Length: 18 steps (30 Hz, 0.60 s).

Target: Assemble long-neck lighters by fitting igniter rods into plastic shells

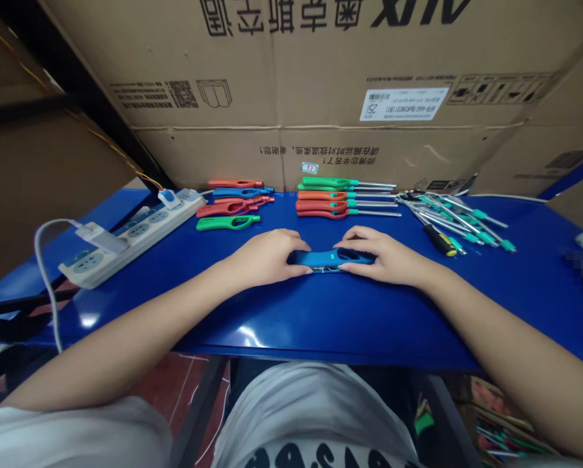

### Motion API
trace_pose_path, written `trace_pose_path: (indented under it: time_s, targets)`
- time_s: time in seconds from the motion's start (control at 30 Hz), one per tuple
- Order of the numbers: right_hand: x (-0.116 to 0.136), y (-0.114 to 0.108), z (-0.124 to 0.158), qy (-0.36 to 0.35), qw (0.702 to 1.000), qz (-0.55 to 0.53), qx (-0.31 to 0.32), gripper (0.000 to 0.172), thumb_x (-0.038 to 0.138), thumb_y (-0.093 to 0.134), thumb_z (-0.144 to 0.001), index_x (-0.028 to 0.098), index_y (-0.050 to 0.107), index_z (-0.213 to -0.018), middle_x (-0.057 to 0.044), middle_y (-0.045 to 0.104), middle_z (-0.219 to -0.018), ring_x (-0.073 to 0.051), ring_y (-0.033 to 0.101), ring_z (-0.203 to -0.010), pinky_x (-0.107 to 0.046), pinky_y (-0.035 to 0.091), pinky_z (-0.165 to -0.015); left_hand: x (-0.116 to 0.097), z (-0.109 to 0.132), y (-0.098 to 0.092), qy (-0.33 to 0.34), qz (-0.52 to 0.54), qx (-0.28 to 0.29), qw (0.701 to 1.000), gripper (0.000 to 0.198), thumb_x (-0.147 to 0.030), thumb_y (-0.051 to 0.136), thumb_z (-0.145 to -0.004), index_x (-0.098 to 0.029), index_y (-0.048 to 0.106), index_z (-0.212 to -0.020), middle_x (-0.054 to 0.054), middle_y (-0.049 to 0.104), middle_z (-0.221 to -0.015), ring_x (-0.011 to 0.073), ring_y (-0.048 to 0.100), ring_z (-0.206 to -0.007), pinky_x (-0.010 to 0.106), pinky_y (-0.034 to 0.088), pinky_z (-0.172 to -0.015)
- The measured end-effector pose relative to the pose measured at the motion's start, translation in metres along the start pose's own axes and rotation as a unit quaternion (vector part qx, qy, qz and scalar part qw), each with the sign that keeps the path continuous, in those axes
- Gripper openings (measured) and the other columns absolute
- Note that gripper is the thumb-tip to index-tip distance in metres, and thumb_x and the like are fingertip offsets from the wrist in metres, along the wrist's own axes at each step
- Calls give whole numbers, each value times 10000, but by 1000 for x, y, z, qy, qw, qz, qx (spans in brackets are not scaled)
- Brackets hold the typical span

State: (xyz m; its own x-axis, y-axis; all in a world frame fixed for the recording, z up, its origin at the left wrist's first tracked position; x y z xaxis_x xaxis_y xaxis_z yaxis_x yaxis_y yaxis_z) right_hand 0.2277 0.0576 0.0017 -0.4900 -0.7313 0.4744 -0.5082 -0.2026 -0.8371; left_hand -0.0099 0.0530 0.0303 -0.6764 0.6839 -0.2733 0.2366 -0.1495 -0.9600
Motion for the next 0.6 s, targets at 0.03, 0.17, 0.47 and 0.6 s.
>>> trace_pose_path:
  time_s: [0.03,0.17,0.47,0.6]
  targets:
    - [0,0,0,1,1000,3,3,372,448,646,-925,244,695,-1232,-98,611,-1133,-237,615,-1046,-404,526,-933,-1,1,1,-1,3,0,1000,318,-356,750,-860,-194,743,-1133,67,718,-1044,224,688,-929,320,521,-821]
    - [1,1,1,-5,1000,11,13,379,442,643,-927,236,696,-1241,-101,615,-1122,-233,623,-1028,-390,533,-915,-2,5,4,-22,8,-1,1000,313,-355,761,-851,-222,747,-1134,55,708,-1029,211,690,-878,300,516,-763]
    - [2,6,-1,-1,999,28,23,409,432,634,-935,189,686,-1259,-109,627,-1114,-232,635,-995,-380,538,-877,-2,10,15,-33,55,-12,998,264,-239,736,-876,-168,731,-1130,64,641,-1008,163,651,-780,283,530,-733]
    - [2,7,0,-1,999,31,25,417,453,627,-938,210,684,-1272,-101,635,-1119,-229,647,-991,-368,543,-869,-5,11,17,-42,43,-7,998,280,-254,710,-899,-157,710,-1162,77,627,-1042,169,658,-789,297,547,-750]
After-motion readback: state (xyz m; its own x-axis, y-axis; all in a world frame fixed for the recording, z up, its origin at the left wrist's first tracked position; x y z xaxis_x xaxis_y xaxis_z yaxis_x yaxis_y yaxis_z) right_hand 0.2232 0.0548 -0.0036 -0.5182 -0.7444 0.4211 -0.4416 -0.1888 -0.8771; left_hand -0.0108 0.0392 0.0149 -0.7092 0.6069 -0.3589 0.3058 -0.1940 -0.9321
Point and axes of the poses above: each hand's wrist, its own z-axis away from the middle knuckle, its own y-axis out of the palm, x = y × z, the point moved 3 cm from there along -z, towards the middle knuckle
